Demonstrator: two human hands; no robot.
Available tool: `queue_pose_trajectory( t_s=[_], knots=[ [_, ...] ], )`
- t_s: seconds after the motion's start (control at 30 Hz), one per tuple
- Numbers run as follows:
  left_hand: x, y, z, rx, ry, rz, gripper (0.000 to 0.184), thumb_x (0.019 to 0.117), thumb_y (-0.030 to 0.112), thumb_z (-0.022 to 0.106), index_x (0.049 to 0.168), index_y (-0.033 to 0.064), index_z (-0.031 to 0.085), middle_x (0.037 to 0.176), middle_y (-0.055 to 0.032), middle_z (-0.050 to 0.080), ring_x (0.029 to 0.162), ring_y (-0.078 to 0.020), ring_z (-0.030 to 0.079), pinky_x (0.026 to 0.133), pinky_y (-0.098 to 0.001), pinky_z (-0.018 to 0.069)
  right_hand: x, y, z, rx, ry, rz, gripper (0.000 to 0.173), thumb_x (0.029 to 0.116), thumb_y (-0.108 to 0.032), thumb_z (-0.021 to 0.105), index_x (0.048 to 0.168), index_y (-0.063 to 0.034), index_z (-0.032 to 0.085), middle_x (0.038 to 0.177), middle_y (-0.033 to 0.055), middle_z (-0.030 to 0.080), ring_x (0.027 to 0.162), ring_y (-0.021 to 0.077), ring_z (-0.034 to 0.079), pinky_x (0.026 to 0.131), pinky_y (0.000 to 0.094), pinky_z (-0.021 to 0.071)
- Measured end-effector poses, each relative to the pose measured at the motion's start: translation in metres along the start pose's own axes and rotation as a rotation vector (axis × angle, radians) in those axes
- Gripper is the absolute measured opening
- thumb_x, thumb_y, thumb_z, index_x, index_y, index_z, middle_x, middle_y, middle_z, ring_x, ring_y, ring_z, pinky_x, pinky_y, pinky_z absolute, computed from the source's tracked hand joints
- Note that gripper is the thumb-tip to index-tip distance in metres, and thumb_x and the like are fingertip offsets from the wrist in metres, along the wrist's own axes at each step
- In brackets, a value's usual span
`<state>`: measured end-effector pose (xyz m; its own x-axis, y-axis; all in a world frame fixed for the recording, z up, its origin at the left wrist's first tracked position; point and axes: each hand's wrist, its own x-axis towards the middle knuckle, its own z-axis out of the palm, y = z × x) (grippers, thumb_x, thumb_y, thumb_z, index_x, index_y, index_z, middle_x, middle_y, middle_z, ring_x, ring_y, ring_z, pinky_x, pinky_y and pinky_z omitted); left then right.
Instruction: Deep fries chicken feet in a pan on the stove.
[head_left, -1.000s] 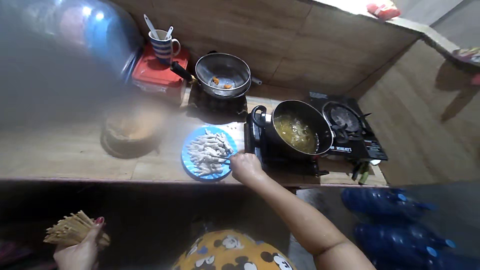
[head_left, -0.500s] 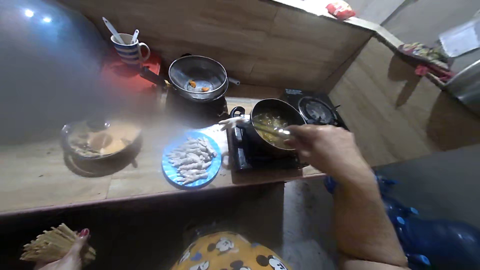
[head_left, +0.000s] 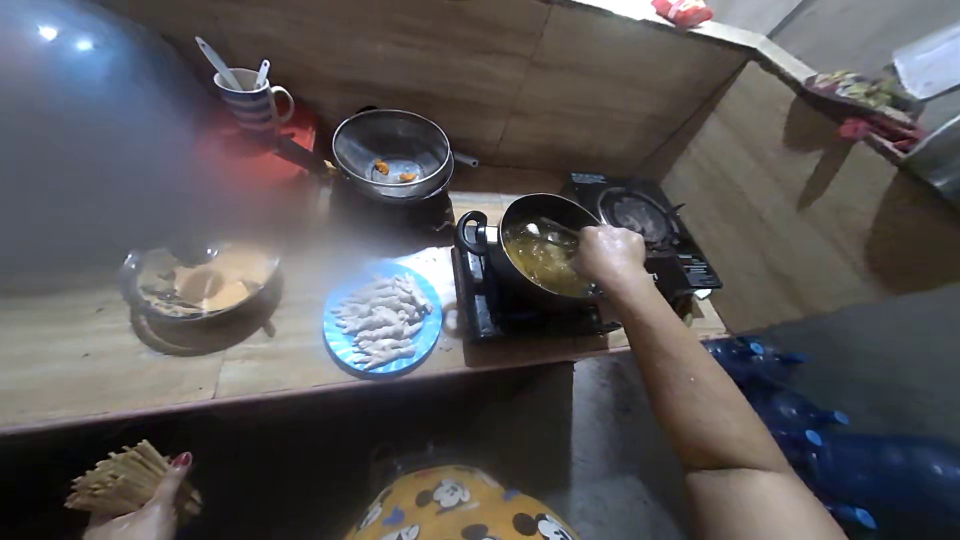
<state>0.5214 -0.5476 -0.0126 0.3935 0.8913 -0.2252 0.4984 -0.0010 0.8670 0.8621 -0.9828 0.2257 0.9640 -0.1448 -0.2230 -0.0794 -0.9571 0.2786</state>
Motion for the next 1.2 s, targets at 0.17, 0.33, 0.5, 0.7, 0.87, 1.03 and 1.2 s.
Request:
queue_pose_trajectory(
  t_s=[0.17,0.33,0.5,0.7,0.87,1.03,1.2],
  knots=[
    [-0.004,-0.011,-0.008,0.004,0.028,-0.027,0.068,0.0885,0.02,0.078,0.14,-0.0101,0.045,0.122,-0.0189,0.061,0.102,-0.0084,0.062,0.092,-0.0266,0.0524,-0.003,0.0,-0.016,0.054,-0.018,-0.001,0.037,0.1007,-0.033,0.067,0.108,0.0033,0.071,0.112,0.0303,0.07,0.11,0.0508,0.066,0.085,0.0703,0.0496],
    [-0.018,-0.01,-0.011,-0.016,0.061,-0.069,0.073,0.0869,0.02,0.08,0.141,-0.011,0.041,0.12,-0.0189,0.06,0.098,-0.0077,0.061,0.089,-0.0265,0.0525,-0.02,0.018,-0.025,0.182,0.154,-0.036,0.044,0.1021,-0.038,0.066,0.125,-0.0004,0.069,0.116,0.0333,0.068,0.112,0.0558,0.064,0.087,0.0754,0.0467],
    [-0.026,-0.011,-0.013,-0.06,0.085,-0.08,0.065,0.0878,0.015,0.078,0.137,-0.0099,0.045,0.113,-0.0153,0.061,0.09,-0.0058,0.061,0.082,-0.0254,0.0537,-0.084,-0.016,0.008,0.317,0.339,-0.463,0.033,0.1006,-0.027,0.069,0.126,-0.0067,0.071,0.101,0.0241,0.074,0.09,0.0488,0.071,0.072,0.0703,0.0527],
    [-0.029,-0.011,-0.018,-0.076,0.1,-0.067,0.064,0.088,0.015,0.078,0.138,-0.0099,0.045,0.119,-0.0177,0.061,0.096,-0.0088,0.062,0.088,-0.0273,0.053,-0.053,-0.121,0.049,0.132,-0.121,-0.516,0.03,0.1048,-0.026,0.058,0.122,-0.005,0.07,0.12,0.0195,0.072,0.112,0.0407,0.068,0.091,0.0614,0.0524],
    [-0.032,-0.021,-0.028,-0.081,0.108,-0.079,0.062,0.0878,0.015,0.078,0.136,-0.0093,0.046,0.111,-0.0132,0.062,0.089,-0.0046,0.062,0.081,-0.0239,0.0539,-0.022,-0.154,0.058,0.123,-0.197,-0.523,0.029,0.1018,-0.027,0.062,0.11,-0.0011,0.072,0.114,0.0229,0.072,0.112,0.0422,0.068,0.088,0.0629,0.0523],
    [-0.035,-0.04,-0.036,-0.059,0.098,-0.108,0.069,0.0882,0.019,0.078,0.139,-0.0115,0.042,0.115,-0.0152,0.06,0.09,-0.0055,0.061,0.082,-0.0248,0.0539,-0.011,-0.154,0.052,0.104,-0.238,-0.527,0.033,0.1016,-0.031,0.064,0.111,-0.0006,0.071,0.117,0.0238,0.07,0.115,0.0428,0.066,0.09,0.0655,0.0509],
    [-0.035,-0.052,-0.037,-0.087,0.088,-0.11,0.064,0.0877,0.017,0.077,0.136,-0.0097,0.044,0.107,-0.0092,0.06,0.082,-0.0023,0.061,0.075,-0.0223,0.054,-0.04,-0.166,0.028,0.035,-0.07,-0.598,0.019,0.0987,-0.009,0.062,0.109,0.0032,0.072,0.115,0.0258,0.071,0.11,0.0459,0.067,0.087,0.0652,0.0513]
  ],
)
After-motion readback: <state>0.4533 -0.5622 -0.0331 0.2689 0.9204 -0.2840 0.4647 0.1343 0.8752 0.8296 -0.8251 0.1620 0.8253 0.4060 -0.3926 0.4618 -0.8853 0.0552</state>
